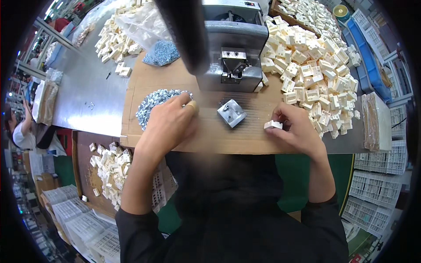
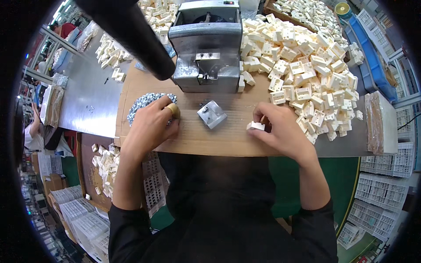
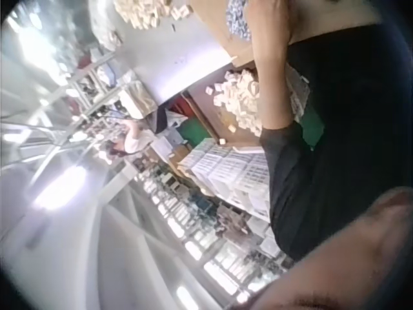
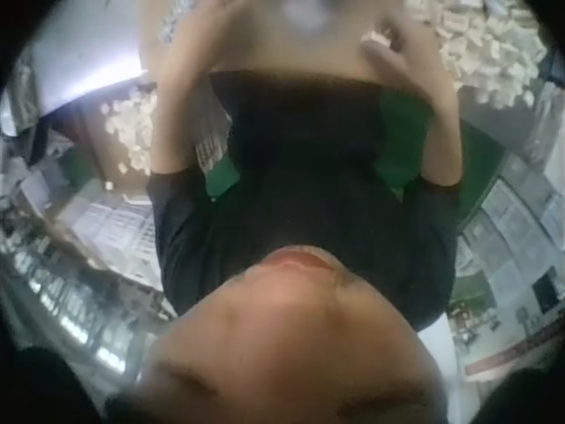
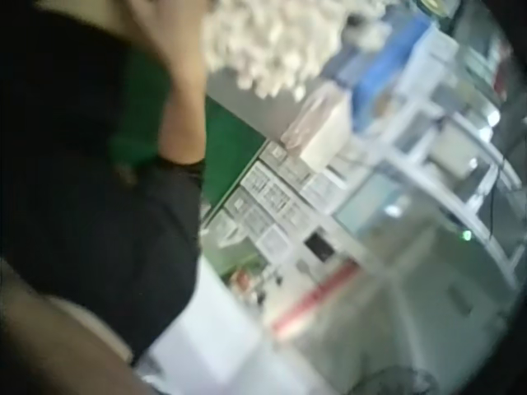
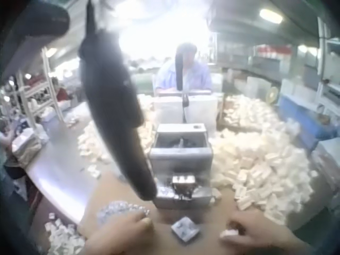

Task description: Assembling small plastic components by inserting metal pins using a specialized assembly tool at a production workstation.

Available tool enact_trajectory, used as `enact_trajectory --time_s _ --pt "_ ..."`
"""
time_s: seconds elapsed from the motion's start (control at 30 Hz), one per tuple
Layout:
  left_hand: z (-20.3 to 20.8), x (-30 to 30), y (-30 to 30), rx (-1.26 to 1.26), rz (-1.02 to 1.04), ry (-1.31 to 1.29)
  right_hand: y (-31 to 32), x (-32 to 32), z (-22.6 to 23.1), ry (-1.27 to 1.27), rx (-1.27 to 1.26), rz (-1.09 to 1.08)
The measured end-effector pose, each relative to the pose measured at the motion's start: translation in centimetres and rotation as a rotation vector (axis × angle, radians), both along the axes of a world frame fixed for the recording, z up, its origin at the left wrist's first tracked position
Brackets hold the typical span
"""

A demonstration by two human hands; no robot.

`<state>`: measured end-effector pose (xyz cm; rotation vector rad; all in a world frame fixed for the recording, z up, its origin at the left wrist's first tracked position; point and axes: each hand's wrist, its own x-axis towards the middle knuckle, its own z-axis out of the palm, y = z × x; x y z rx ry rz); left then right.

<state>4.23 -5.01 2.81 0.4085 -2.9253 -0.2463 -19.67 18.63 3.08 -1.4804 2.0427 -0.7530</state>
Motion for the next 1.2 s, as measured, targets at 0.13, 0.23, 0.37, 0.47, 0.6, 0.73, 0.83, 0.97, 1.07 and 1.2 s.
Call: enact_trajectory --time_s 0.13,0.23,0.37,0.47,0.6,0.73,0.83,0.97,1.07,1.2 --pt "-0.8 -0.9 1.7 0.268 0.058 0.214 -0.5 1.4 -1.8 -0.566 -0.221 -0.187" --pt "-1.6 -2.8 3.7 0.489 0.114 0.444 -2.8 2.6 -1.2 -0.662 -0.371 -0.268" --pt "-3.1 -4.4 5.0 0.555 0.2 0.495 -5.1 2.9 -2.1 -0.579 -0.361 -0.18" --pt "-3.5 -4.8 5.5 0.48 0.229 0.519 -6.2 3.3 -2.9 -0.523 -0.459 -0.224" --pt "-3.3 -4.5 5.7 0.461 0.221 0.515 -7.0 3.4 -3.4 -0.294 -0.508 -0.21" --pt "-3.2 -4.0 6.0 0.462 0.227 0.517 -7.2 3.8 -2.8 -0.115 -0.514 -0.154" --pt "-3.3 -4.0 6.2 0.494 0.261 0.532 -7.3 3.8 -1.5 0.13 -0.44 -0.007" --pt "-3.1 -4.4 6.0 0.458 0.25 0.536 -7.2 3.0 -0.9 0.143 -0.412 0.1" --pt "-3.4 -4.5 5.5 0.466 0.259 0.542 -6.9 3.5 -0.2 -0.038 -0.229 -0.01" --pt "-3.5 -4.5 5.2 0.461 0.246 0.507 -6.3 3.9 -1.5 -0.463 -0.465 -0.196"
